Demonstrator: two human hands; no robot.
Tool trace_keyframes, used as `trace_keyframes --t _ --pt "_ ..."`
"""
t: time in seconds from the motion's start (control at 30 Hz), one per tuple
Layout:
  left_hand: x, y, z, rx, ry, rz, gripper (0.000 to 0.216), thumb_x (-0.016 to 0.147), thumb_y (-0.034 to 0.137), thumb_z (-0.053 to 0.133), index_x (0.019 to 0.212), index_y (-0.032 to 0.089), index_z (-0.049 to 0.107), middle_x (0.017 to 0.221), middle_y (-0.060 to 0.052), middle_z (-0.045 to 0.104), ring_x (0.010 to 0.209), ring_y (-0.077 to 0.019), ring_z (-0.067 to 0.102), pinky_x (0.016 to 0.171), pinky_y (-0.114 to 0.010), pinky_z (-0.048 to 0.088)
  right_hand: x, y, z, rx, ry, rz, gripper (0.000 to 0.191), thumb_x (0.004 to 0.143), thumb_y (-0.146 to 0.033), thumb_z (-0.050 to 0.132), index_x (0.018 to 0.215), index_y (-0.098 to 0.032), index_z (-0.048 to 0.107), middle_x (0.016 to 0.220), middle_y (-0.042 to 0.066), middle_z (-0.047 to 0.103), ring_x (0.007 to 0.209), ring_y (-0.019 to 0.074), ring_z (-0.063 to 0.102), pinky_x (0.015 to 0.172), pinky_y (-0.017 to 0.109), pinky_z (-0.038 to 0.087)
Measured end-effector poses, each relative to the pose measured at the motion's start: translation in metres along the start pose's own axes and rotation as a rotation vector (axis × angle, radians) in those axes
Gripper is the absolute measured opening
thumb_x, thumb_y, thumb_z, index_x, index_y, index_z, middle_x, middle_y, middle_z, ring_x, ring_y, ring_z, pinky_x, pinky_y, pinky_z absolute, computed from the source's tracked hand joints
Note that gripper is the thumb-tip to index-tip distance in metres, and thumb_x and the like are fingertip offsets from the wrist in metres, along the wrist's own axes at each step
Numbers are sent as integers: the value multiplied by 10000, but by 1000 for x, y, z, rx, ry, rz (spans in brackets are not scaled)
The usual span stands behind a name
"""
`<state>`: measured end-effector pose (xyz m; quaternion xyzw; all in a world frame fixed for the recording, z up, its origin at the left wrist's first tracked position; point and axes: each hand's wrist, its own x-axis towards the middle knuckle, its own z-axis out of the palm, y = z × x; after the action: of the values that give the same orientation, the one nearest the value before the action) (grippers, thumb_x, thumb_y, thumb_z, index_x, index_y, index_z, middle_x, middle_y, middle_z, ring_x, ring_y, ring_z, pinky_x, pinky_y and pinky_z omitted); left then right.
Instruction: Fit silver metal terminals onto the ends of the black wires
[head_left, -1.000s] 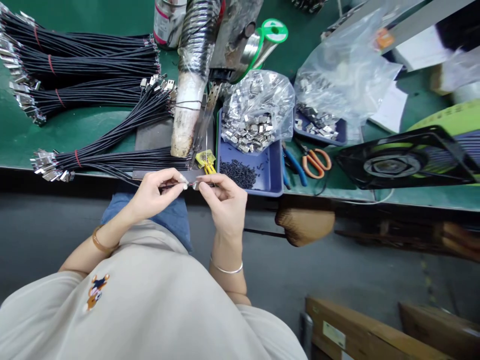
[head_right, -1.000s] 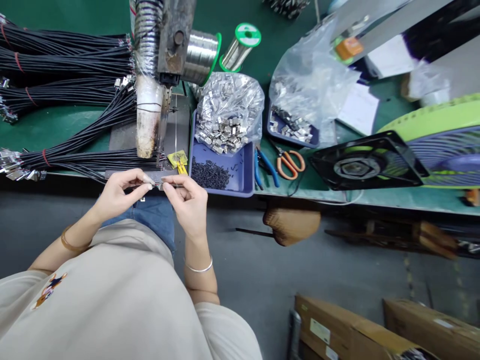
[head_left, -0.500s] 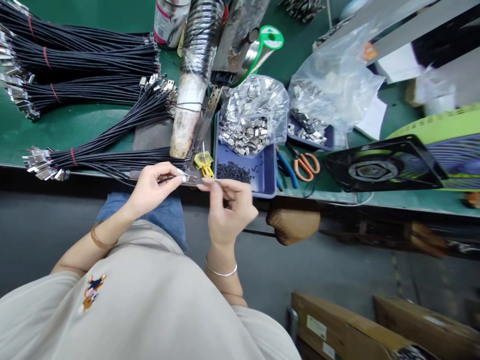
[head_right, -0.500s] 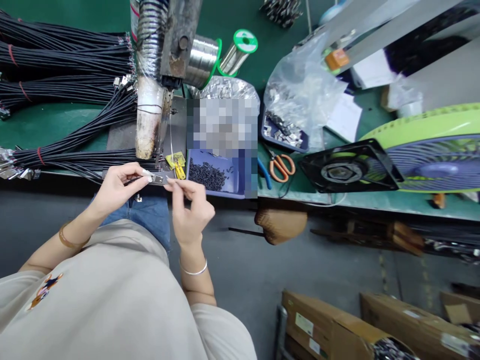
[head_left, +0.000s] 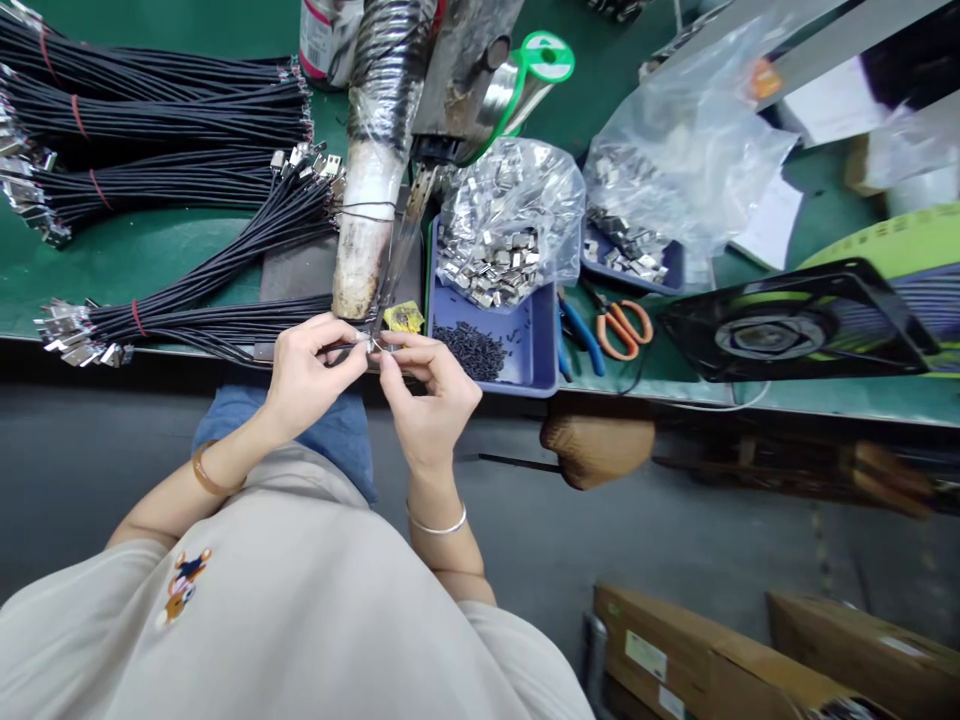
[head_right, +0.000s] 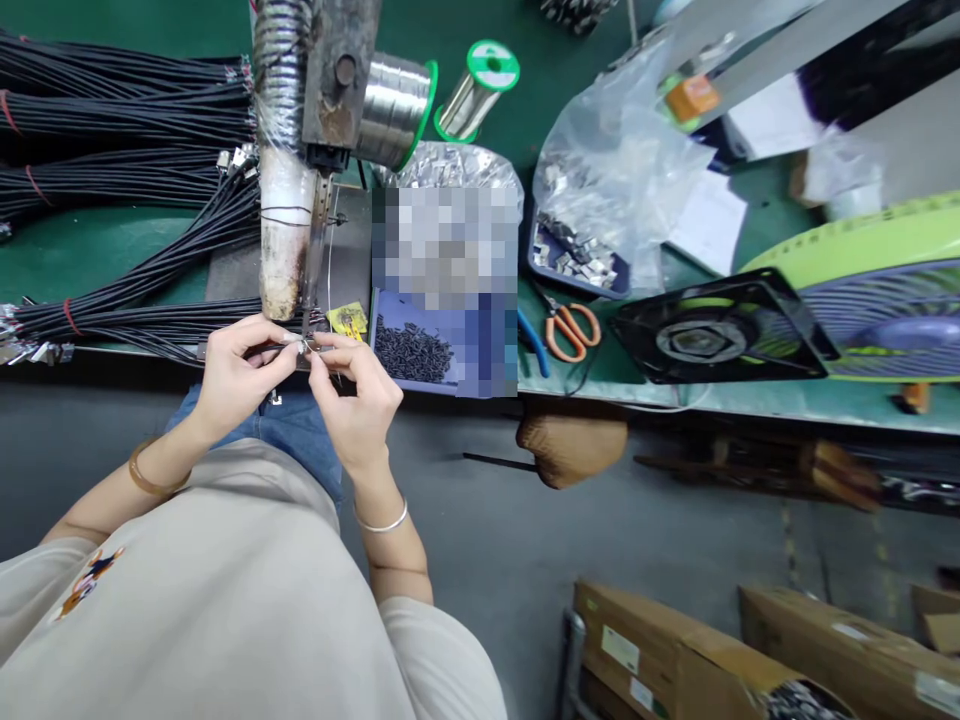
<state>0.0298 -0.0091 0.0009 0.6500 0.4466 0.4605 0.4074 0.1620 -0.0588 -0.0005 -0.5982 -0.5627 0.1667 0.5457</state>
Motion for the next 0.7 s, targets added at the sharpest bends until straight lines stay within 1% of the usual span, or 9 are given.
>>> trace_keyframes --t 0.13,0.23,0.33,0.47,0.57,0.7 --pt "-2 0 1 14 32 -7 107 795 184 655 701 155 696 656 20 581 516 -58 402 463 -192 302 3 -2 1 2 -9 7 97 869 -184 675 784 -216 641 945 34 788 823 155 763 697 261 647" --pt "-3 2 1 13 44 -14 97 801 193 659 725 159 708 689 12 611 526 -60 428 464 -196 306 6 -3 0 11 -5 17 93 866 -182 677 783 -216 652 943 34 788 847 160 765 705 261 649" --pt "-3 2 1 13 44 -23 104 807 197 654 723 160 702 697 8 625 518 -59 429 460 -203 299 7 -3 -2 44 -29 59 95 857 -183 676 770 -211 649 927 29 788 796 155 767 693 262 654" --pt "-3 2 -1 43 19 12 117 798 172 656 686 162 688 614 30 555 496 -61 377 471 -216 294 7 -1 -4 79 -67 108 101 842 -169 671 756 -203 630 923 29 790 710 136 757 668 248 652" --pt "-2 3 -1 72 18 43 120 794 151 657 678 162 688 607 36 534 504 -64 371 483 -220 299 8 -1 -4 49 -72 94 100 851 -182 674 761 -206 639 915 28 787 725 137 755 674 251 654" --pt "-2 7 1 93 55 60 114 791 128 648 693 158 698 624 36 540 519 -63 386 490 -216 305 9 -3 -4 22 -52 26 96 860 -174 677 773 -210 661 908 24 784 776 140 756 683 244 652"
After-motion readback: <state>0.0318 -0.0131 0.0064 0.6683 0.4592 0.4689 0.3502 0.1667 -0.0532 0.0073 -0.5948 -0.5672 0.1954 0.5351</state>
